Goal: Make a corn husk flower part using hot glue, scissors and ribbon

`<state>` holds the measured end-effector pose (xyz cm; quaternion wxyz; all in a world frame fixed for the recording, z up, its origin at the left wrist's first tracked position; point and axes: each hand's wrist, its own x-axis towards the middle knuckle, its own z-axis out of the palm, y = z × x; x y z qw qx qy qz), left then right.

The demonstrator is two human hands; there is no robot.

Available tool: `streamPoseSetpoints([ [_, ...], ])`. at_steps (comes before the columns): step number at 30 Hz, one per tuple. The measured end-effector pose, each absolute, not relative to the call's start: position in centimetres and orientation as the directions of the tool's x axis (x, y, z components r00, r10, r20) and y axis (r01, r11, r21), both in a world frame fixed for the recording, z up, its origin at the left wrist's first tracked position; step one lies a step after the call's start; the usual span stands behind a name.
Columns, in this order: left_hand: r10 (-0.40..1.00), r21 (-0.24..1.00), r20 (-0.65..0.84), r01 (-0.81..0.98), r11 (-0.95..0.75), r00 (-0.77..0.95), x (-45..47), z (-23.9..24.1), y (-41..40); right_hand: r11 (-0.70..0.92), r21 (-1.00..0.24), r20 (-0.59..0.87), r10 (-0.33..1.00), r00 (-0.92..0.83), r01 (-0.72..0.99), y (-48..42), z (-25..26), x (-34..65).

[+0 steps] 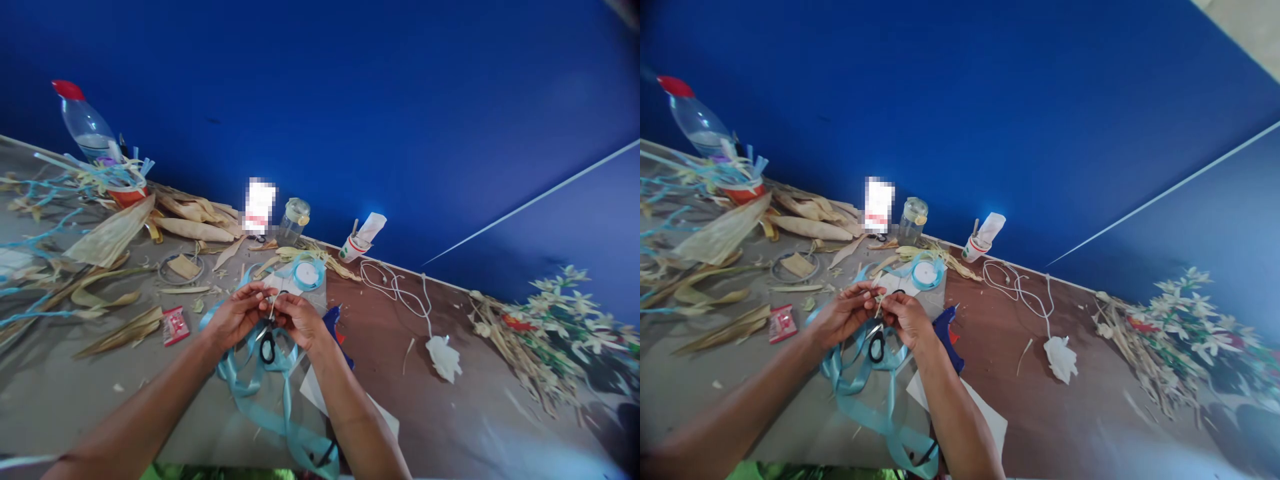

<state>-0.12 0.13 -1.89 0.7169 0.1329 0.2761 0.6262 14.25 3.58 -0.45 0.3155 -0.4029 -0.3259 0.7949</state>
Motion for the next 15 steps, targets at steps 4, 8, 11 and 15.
streamPoseSetpoints([
  [4,0.968,0.553,-0.246,-0.811,0.19,0.059,-0.01,-1.69,0.04,-0.523,-0.838,-0.411,0.793,-0.45,-0.157,3.72,-0.4,14.54],
  [8,0.969,0.564,-0.243,-0.805,0.182,0.049,0.06,-1.58,0.01,-0.47,-0.878,-0.39,0.813,-0.432,-0.093,3.76,-0.21,14.82],
  [11,0.971,0.569,-0.235,-0.803,0.176,0.046,0.12,-1.57,0.02,-0.447,-0.892,-0.381,0.826,-0.416,-0.069,3.7,-0.03,14.9],
  [15,0.965,0.568,-0.257,-0.801,0.187,0.043,0.22,-1.46,0.0,-0.403,-0.913,-0.347,0.851,-0.395,-0.068,3.65,0.12,14.68],
])
